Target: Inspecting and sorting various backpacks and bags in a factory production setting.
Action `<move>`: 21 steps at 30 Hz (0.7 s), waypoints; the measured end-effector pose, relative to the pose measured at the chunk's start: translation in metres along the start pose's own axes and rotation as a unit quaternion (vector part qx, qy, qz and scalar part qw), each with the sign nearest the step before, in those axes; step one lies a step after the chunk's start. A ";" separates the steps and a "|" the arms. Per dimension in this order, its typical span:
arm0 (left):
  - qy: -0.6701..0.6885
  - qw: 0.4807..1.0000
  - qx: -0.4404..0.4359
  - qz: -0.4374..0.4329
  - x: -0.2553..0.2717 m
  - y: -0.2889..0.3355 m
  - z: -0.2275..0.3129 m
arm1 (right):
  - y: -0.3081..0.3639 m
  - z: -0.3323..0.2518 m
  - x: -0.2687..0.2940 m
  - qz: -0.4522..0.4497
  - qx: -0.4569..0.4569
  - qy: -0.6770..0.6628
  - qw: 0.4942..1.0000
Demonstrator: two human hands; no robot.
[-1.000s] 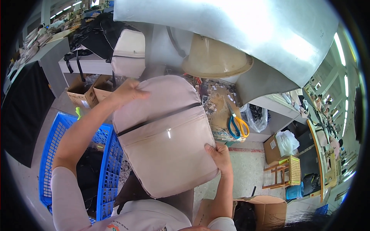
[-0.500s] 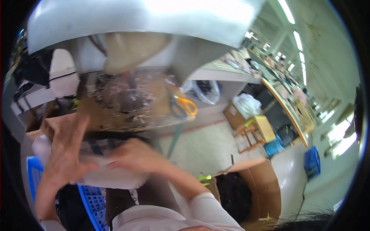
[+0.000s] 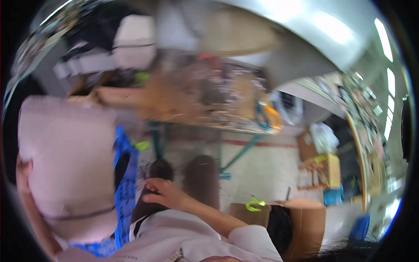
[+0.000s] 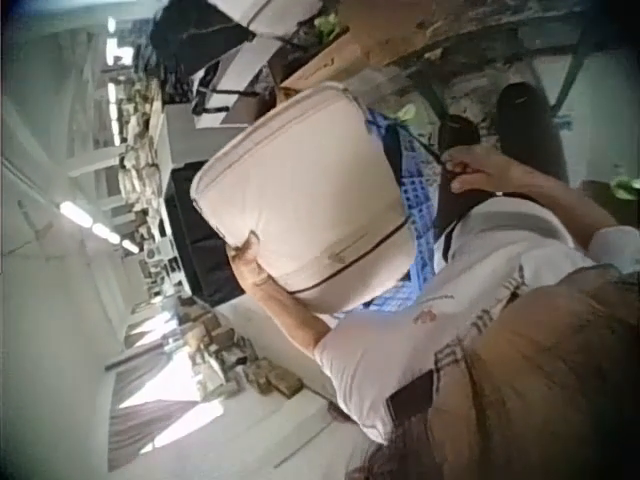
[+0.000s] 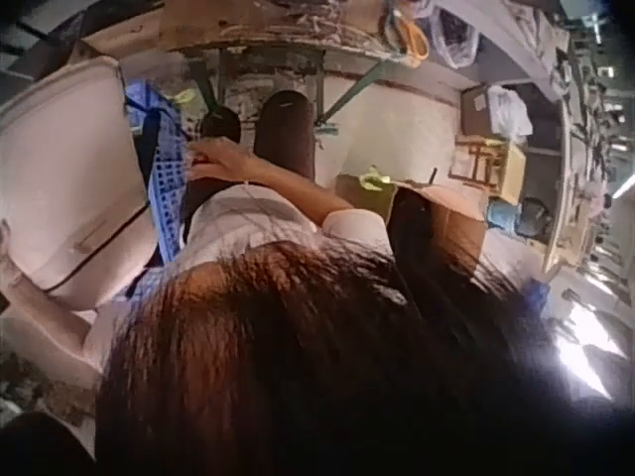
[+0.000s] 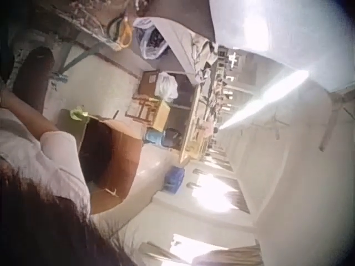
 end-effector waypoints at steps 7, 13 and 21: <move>0.317 0.948 -0.009 0.032 -0.081 0.057 0.003 | -0.011 -0.002 -0.065 0.058 -0.008 -0.460 0.886; 0.370 0.922 -0.050 -0.102 -0.144 0.061 -0.025 | -0.008 -0.014 -0.002 0.241 -0.006 -0.309 0.920; 0.445 0.858 0.038 -0.255 -0.279 0.062 -0.026 | 0.007 -0.027 0.115 0.513 0.030 -0.220 0.829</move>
Point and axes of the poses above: each hand's wrist, its own y-axis away from the middle knuckle, its own x-axis out of the back of the hand, z = x × y, the point moved 2 cm from there along -y, towards the middle knuckle, and after that the axes turned 11 degrees about x, right-handed, at the moved point
